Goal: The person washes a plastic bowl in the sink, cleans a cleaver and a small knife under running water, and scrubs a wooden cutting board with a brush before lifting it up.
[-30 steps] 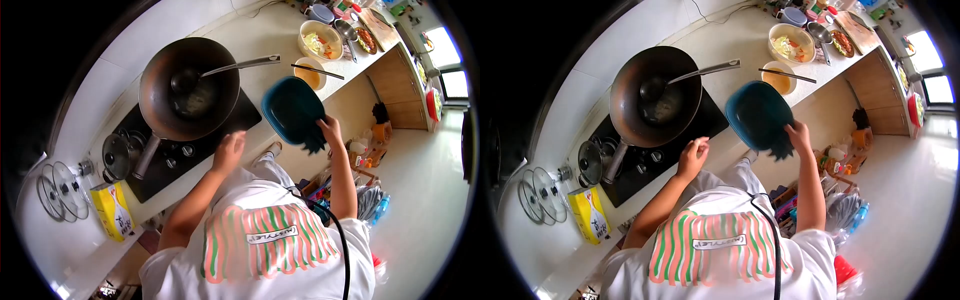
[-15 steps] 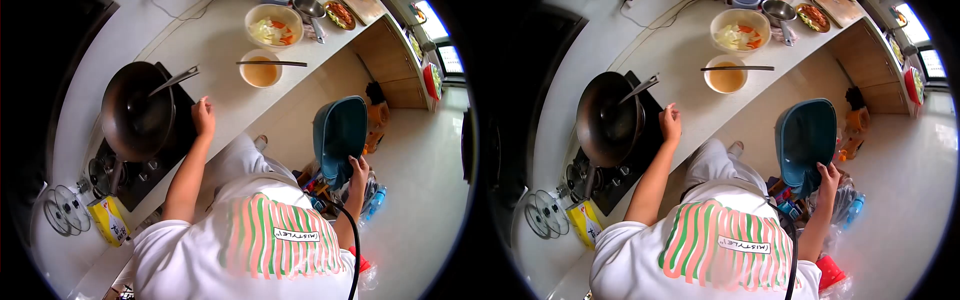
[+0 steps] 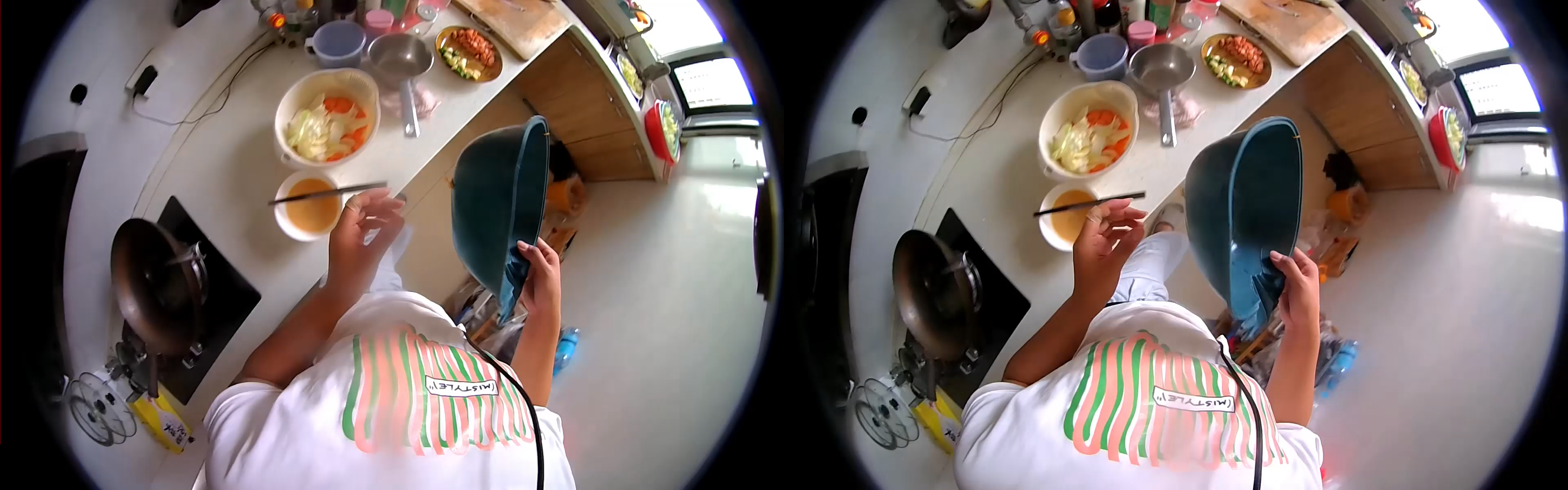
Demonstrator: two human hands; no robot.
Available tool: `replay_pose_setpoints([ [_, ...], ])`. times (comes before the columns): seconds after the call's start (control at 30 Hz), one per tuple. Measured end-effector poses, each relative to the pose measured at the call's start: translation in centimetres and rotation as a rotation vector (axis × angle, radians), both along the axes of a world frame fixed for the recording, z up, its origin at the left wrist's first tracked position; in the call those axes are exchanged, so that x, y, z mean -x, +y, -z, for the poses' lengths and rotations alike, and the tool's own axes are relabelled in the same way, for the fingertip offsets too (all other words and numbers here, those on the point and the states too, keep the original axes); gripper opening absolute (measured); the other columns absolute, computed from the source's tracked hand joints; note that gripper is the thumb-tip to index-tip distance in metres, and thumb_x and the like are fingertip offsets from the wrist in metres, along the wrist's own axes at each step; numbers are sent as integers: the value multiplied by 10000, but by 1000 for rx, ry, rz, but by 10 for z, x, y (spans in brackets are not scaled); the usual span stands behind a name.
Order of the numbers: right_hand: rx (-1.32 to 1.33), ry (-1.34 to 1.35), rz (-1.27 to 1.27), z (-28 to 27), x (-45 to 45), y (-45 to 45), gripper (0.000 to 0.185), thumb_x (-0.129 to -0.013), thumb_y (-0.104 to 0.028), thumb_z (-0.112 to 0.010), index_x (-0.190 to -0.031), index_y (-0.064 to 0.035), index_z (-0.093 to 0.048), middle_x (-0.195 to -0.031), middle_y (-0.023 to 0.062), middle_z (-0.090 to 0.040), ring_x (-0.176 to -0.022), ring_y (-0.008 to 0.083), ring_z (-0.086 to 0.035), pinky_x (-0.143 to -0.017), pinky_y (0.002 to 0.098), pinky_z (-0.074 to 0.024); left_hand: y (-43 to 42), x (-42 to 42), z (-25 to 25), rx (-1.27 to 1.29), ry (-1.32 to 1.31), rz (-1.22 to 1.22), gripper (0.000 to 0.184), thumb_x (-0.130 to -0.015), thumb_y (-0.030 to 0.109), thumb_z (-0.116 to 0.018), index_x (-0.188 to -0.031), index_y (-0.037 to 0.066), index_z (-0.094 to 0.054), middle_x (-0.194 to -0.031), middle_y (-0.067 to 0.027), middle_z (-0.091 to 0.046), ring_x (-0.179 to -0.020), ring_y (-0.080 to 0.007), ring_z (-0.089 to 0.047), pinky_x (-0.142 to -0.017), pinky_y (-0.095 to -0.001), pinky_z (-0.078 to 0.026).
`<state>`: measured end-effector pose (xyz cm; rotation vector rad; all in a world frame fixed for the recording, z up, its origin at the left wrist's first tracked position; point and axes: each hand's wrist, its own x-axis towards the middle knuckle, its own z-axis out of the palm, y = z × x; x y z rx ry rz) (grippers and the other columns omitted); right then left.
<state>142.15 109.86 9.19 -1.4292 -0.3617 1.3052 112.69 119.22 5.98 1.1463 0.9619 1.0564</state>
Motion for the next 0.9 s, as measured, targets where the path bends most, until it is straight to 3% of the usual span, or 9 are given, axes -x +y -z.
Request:
replay_pose_setpoints([
  [0.17, -14, 36, -18, -37, -52, 68, 180, -906, -9, -619, -1069, 62, -649, -954, 89, -725, -821, 139, -713, -775, 260, -586, 93, -81, -50, -63, -280, 46, 460, -897, 8, -702, -1307, 21, -495, -1210, -133, -627, -1124, -198, -611, -959, -331, -501],
  [0.3, -22, 68, 0, -40, -97, 93, 189, -906, -11, -619, -1079, 61, -642, -935, 92, -725, -791, 142, -717, -742, 262, -597, 145, -141, -66, 89, -395, 224, 468, -895, -26, -694, -1319, 9, -499, -1201, -146, -625, -1108, -193, -627, -964, -316, -522],
  [0.47, 49, 26, 94, -32, -146, 128, 182, -907, -21, -626, -1070, 56, -645, -919, 81, -722, -752, 129, -708, -705, 249, -595, 184, -205, -62, 160, -312, 184, 473, -890, -31, -706, -1317, 10, -507, -1033, -112, -672, -977, -147, -663, -918, -267, -529],
  [0.67, 46, 58, 82, 5, -254, 169, 181, -911, -34, -630, -1073, 48, -625, -967, 93, -719, -867, 149, -716, -787, 274, -594, 227, -307, -46, 187, -295, 111, 494, -874, -44, -720, -1305, 2, -482, -1000, -90, -673, -942, -115, -653, -875, -244, -524],
  [0.9, 65, 4, 152, 2, -427, 215, 172, -885, -73, -691, -1022, 29, -680, -909, 55, -717, -786, 108, -673, -741, 232, -536, 293, -460, -65, 38, -188, -10, 471, -869, -37, -717, -1275, 32, -488, -967, -67, -674, -893, -109, -647, -848, -257, -536],
])
